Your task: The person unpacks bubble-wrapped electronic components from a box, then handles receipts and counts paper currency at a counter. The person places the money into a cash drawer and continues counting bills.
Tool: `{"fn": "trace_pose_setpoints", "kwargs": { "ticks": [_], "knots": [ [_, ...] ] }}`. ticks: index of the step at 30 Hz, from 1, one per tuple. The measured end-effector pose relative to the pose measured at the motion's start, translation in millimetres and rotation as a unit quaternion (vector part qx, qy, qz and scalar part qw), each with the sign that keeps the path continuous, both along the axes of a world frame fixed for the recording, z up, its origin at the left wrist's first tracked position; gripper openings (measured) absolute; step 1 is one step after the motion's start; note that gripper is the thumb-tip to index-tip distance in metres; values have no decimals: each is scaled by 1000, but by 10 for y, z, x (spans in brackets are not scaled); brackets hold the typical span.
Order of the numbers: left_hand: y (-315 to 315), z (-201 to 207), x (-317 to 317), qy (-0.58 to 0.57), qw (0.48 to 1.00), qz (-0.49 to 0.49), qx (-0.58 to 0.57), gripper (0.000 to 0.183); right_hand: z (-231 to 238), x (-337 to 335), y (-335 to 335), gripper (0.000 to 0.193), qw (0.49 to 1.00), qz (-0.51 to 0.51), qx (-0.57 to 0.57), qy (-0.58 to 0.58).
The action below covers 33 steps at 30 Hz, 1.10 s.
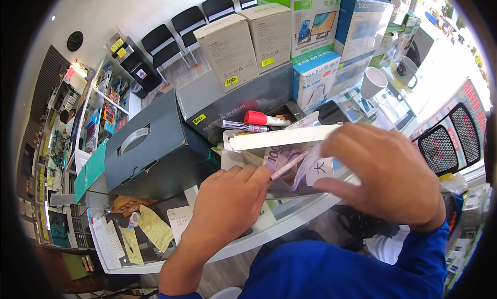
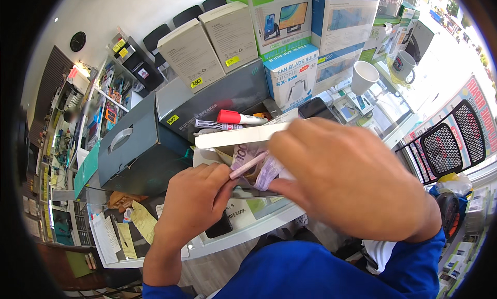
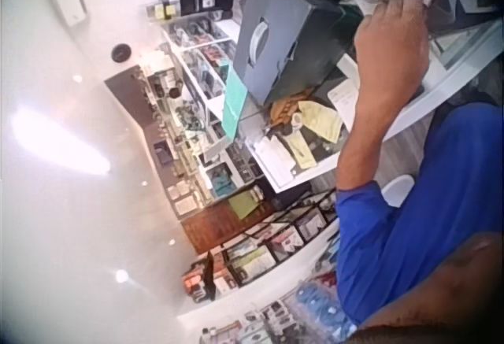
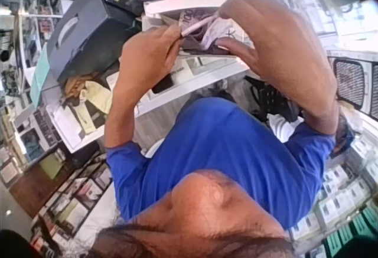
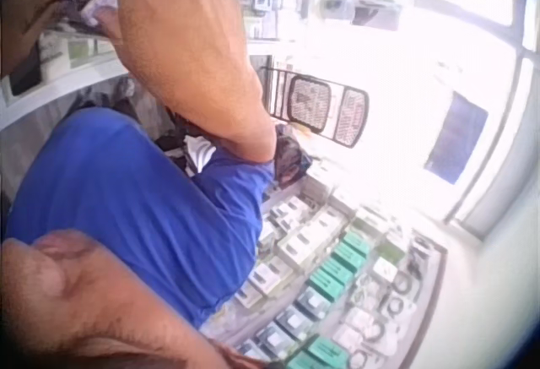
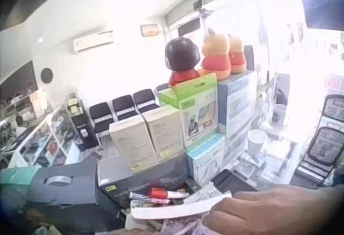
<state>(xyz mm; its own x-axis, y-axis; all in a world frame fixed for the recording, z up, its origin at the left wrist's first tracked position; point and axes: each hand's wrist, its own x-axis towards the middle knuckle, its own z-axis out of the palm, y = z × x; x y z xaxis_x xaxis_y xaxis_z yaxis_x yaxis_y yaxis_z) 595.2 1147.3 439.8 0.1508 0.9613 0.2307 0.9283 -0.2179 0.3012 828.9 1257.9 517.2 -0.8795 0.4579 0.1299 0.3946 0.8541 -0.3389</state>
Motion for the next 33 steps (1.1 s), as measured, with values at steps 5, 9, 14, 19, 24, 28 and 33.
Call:
{"fn": "trace_pose_setpoints", "kwargs": {
  "ticks": [5,9,14,19,24,28,33],
  "knots": [
    [141,-42,59,19,998,-64,-12,13,-510,-191,162,49,989,145,1,20],
    [126,-101,-30,-53,997,-48,-41,13,-806,-172,293,52,986,164,25,-29],
    [139,-161,-73,-29,998,-47,-42,16,-910,-152,341,48,980,159,-73,98],
    [167,-40,20,-108,988,15,-110,17,-920,-400,354,44,983,124,-104,-82],
    [42,76,75,-247,954,83,-145,19,-903,-414,485,27,983,127,-110,-77],
    [-2,22,19,-144,970,115,-157,23,-988,-277,558,24,991,83,-103,25],
    [171,-160,19,64,984,24,-164,32,-1132,-224,679,24,976,203,-58,43]
  ]
}}
